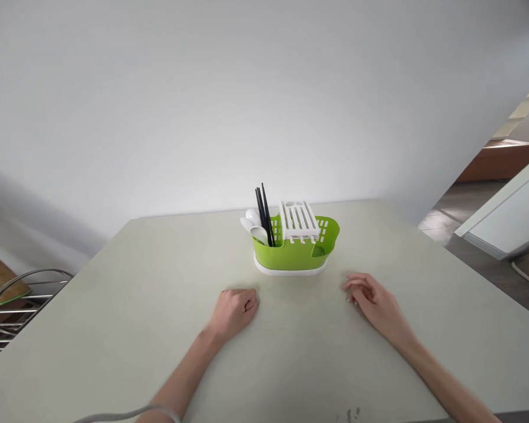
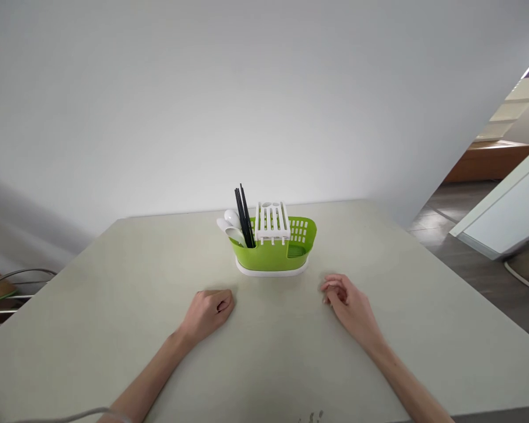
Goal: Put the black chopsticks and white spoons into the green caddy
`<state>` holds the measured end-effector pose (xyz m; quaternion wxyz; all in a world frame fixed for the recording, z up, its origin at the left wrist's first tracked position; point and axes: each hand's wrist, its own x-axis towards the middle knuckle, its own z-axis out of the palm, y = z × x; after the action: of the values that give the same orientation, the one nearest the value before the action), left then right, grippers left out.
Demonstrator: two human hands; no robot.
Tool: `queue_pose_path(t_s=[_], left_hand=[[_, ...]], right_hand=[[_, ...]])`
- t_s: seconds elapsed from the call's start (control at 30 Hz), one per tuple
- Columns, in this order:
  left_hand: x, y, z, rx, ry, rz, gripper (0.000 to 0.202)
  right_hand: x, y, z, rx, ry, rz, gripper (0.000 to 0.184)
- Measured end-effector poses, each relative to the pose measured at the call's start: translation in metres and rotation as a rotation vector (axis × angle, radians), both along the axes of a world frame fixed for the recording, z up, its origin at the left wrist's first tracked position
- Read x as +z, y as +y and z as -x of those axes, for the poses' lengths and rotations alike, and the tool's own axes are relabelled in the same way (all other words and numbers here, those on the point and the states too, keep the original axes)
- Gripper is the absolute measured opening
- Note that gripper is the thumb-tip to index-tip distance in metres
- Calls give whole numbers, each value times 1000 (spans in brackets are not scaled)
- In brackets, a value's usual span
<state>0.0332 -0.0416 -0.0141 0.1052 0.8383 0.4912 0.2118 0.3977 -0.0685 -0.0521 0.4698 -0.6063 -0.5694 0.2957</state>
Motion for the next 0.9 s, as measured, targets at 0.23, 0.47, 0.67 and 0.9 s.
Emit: queue_pose_path(t_s=[0.23, 0.47, 0.67, 0.9], left_hand=[[20, 2, 0, 231, -403, 48, 41], [91, 37, -5, 464, -684, -3, 49], [157, 104, -37, 475, -540, -36, 47], [181, 152, -74, 525, -437, 348, 56]], right_hand=[[-11, 8, -5, 48, 58, 33, 19], [-12, 10, -3, 54, 60, 31, 19], [-7, 11, -1, 67, 79, 29, 19], [-3, 12, 2, 79, 96, -5, 20]])
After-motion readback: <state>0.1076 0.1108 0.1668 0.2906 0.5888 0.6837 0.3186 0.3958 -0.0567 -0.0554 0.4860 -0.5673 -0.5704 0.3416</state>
